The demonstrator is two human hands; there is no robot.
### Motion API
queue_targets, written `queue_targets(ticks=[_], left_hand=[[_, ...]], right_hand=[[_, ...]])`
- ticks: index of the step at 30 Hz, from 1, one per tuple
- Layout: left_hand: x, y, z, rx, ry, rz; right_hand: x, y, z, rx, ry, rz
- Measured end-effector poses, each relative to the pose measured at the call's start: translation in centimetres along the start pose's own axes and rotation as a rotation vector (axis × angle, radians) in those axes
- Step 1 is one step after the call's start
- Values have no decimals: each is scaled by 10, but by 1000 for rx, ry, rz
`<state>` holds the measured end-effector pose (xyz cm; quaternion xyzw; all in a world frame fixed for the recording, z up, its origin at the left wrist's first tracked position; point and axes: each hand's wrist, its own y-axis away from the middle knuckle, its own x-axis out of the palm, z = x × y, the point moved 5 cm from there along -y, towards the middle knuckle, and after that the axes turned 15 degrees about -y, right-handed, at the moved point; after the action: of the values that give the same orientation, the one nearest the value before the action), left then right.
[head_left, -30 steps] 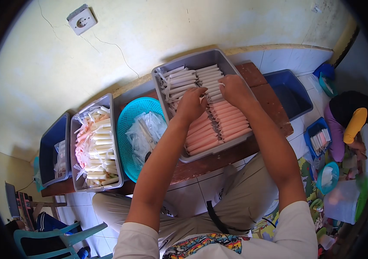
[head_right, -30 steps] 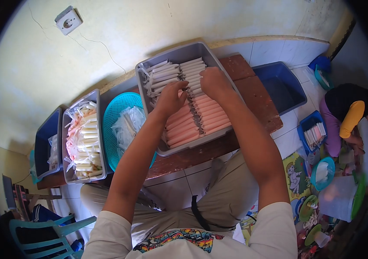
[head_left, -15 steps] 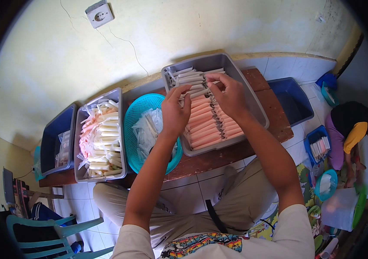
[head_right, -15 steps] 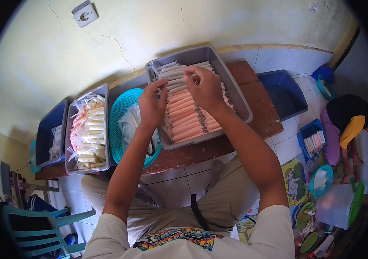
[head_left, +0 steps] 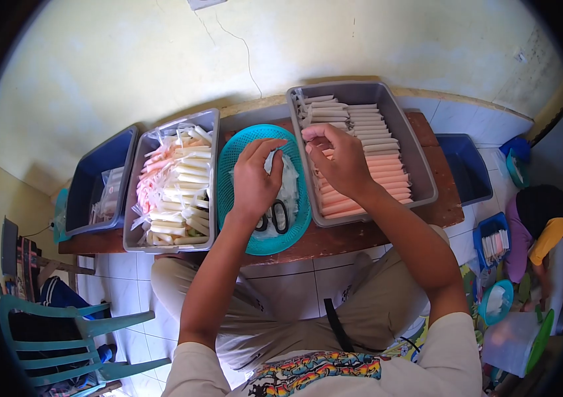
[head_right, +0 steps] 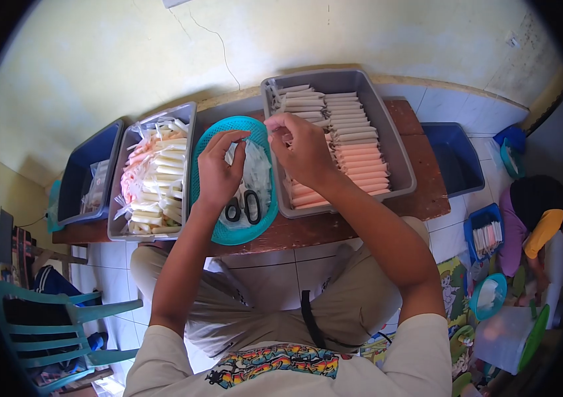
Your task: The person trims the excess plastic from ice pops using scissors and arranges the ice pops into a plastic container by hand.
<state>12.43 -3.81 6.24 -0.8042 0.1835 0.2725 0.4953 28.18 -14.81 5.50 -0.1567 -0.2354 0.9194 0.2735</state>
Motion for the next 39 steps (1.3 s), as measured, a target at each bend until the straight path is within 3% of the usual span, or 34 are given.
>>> queue_targets(ticks=[10, 13, 19, 25, 30, 39], left_hand=[[16, 14, 21, -44, 33, 13], [32, 7, 14, -35, 41, 17], [79, -14, -3, 27, 14, 56], [126, -29, -6, 107, -124, 150], [154, -36, -5, 141, -247, 224], [171, -51, 7, 181, -279, 271]], right_hand=[[4, -18, -15, 16, 68, -3], [-13, -27, -30, -54, 98, -81], [-61, -35, -64, 26, 293, -135], [-84, -37, -94, -16, 502, -21], [-90, -38, -116, 77, 651, 72], [-81, -37, -137, 91, 615, 66]])
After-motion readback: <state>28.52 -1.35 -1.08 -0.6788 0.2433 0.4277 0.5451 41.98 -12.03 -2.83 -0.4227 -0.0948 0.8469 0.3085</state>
